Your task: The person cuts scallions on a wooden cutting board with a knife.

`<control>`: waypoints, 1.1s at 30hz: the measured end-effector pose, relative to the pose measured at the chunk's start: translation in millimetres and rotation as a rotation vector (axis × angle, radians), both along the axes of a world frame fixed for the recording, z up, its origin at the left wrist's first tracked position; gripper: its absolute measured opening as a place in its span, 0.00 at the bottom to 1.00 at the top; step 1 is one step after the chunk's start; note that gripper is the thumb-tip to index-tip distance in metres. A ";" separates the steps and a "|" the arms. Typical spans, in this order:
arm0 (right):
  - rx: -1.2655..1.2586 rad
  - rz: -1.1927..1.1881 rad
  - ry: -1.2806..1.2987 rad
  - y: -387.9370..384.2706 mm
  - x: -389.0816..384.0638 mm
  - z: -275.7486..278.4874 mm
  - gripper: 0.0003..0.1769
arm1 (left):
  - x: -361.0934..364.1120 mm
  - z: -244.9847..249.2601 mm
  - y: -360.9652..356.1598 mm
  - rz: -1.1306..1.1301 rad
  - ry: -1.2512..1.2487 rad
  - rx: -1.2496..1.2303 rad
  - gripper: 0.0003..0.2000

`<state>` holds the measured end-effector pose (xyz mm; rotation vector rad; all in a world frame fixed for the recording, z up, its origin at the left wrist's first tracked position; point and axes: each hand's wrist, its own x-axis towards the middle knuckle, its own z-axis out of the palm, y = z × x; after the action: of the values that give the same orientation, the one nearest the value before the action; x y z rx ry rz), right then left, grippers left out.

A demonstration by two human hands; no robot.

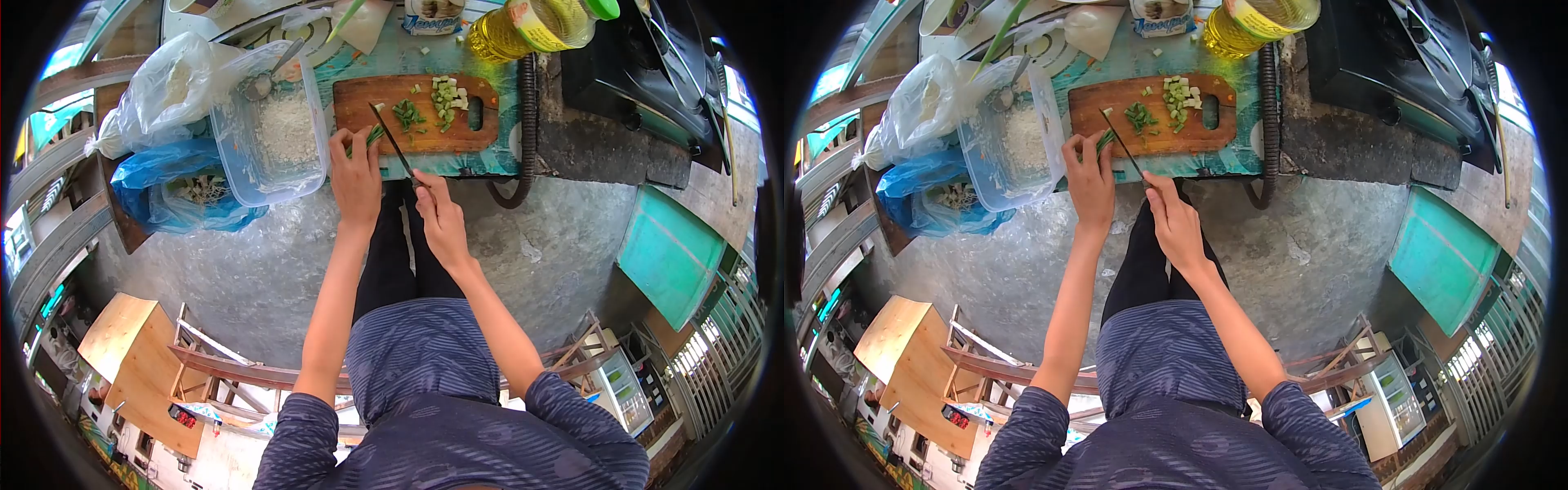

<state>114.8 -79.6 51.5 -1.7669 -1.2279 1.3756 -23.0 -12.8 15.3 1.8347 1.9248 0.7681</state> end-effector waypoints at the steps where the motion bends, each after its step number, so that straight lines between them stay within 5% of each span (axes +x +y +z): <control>1: -0.028 0.004 0.007 0.4 0.0 1.8 0.16 | -0.6 -0.8 -0.6 -0.009 -0.001 0.000 0.10; 33: 0.116 0.075 -0.205 10.9 -19.7 -25.0 0.15 | -1.7 -10.1 1.2 -0.018 0.100 0.092 0.13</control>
<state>95.1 -68.6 26.5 -1.8304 -1.4659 1.1602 -24.7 -11.6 5.2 1.9766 1.9612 0.7851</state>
